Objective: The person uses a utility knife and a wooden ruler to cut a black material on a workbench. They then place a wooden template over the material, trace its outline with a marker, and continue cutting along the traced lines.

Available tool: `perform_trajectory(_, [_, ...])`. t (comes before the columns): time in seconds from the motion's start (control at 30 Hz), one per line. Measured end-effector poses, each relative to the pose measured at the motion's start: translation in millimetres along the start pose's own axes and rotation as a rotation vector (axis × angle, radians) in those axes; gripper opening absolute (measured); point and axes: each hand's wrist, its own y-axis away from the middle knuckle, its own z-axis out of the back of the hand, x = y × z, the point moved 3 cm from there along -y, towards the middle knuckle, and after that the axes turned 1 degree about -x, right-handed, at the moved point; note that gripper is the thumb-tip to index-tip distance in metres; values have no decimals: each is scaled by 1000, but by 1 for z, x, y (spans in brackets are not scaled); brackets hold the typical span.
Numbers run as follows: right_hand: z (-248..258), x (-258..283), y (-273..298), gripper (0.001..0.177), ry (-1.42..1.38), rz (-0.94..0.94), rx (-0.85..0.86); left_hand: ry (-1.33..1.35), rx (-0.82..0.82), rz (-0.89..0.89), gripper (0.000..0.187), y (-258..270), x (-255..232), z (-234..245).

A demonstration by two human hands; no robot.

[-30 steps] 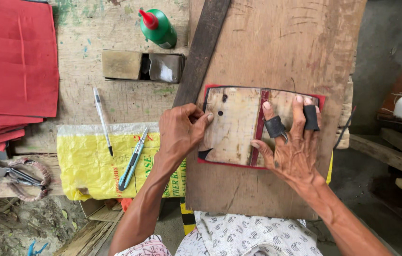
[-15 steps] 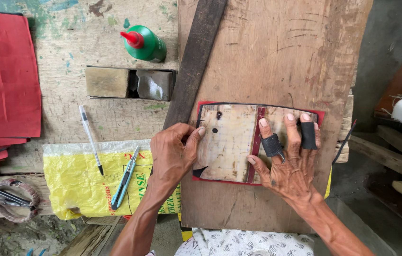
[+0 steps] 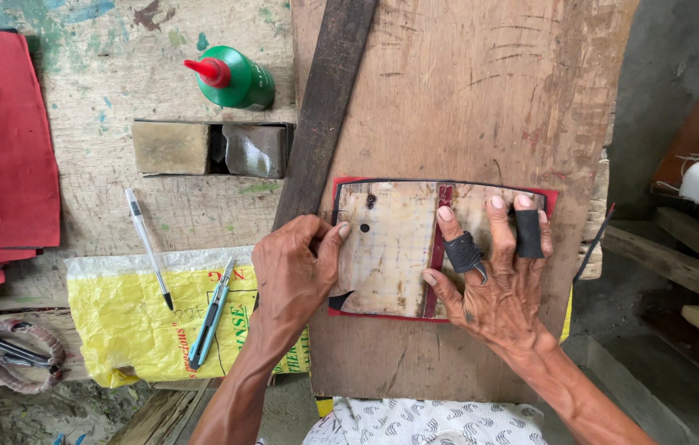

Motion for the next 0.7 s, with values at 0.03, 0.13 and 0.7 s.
perform_trajectory(0.03, [0,0,0,67,-2,1,-2,-46,7,24,25,4,-3,-1])
perform_trajectory(0.13, [0,-1,-2,66,-6,-7,-14,-67,-108,-153,19,15,-25,-10])
perform_trajectory(0.7, [2,-2,-8,69,72,-20,-2,-318,12,-529,60,27,-41,-64])
